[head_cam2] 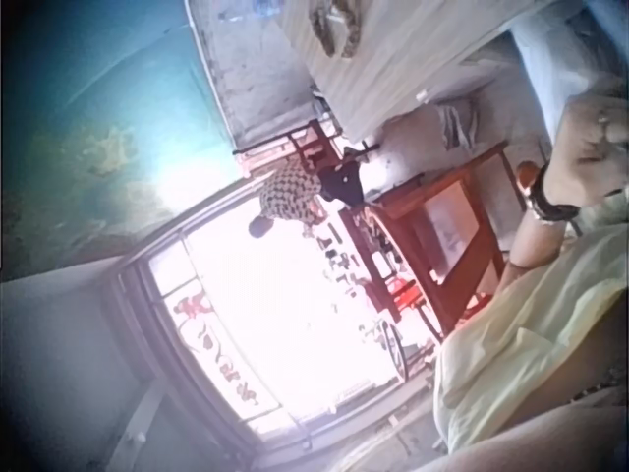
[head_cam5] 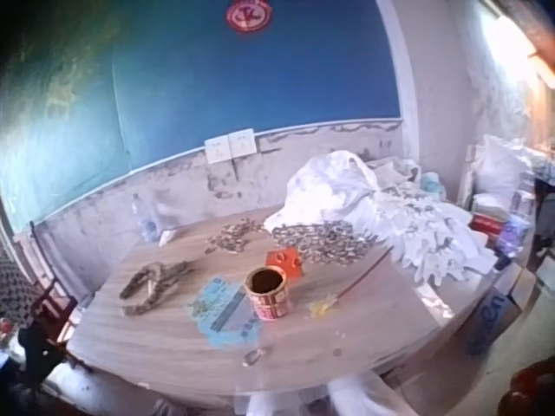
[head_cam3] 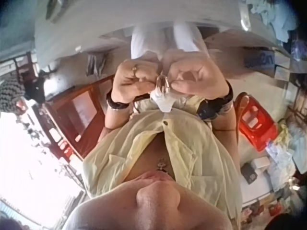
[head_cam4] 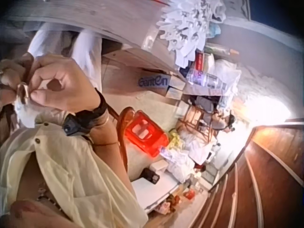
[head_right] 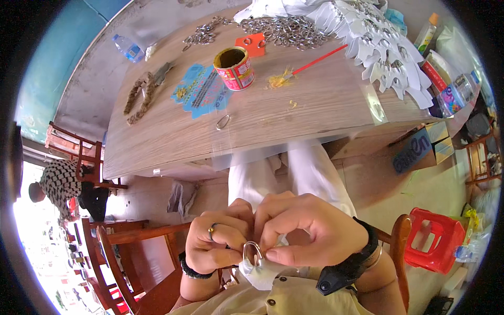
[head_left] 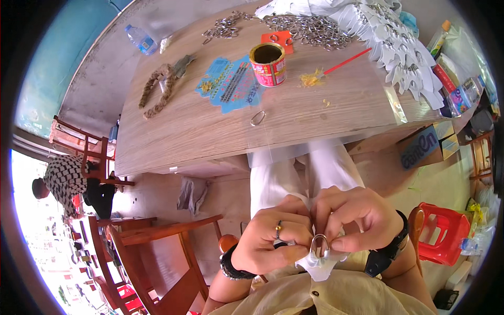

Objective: The person is assembling a white shoe upper by attaching circular metal rings or buckles to the material using their hands and possibly an adhesive.

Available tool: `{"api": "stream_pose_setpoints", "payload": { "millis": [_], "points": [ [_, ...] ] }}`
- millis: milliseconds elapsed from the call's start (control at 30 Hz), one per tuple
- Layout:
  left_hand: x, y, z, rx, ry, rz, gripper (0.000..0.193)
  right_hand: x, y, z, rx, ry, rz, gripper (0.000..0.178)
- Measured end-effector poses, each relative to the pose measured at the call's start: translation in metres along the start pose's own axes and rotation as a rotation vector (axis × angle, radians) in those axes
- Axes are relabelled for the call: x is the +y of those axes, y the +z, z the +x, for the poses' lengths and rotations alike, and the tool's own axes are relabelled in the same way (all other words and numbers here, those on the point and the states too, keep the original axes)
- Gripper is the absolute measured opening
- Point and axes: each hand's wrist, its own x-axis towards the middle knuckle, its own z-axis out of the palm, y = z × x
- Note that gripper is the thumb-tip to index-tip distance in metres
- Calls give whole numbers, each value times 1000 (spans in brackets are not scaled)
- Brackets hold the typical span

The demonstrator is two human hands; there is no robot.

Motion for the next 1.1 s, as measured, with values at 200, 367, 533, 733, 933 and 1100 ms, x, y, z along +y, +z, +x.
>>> {"api": "stream_pose_setpoints", "payload": {
  "millis": [200, 367, 533, 733, 933, 1100],
  "points": [
    [3, -5, 0, -55, -18, 1, 7, -1, 10, 0, 126, 66, 20, 13],
    [3, -4, 0, -36, -24, 26, 6, -2, 6, 0, 78, 53, -65, 13],
    [8, -4, 0, -77, -46, 54, 7, -7, 5, -1, 40, 50, -115, 12],
    [5, -5, 1, -71, -80, 74, 6, -3, 3, -3, 54, 64, -137, 14],
    [8, -2, 0, -69, -162, 57, 6, -2, -7, -6, -29, 68, -189, 19],
    [5, 0, -2, -74, -155, 37, 2, 5, -10, -14, 299, -1, -84, 49]
  ]
}}
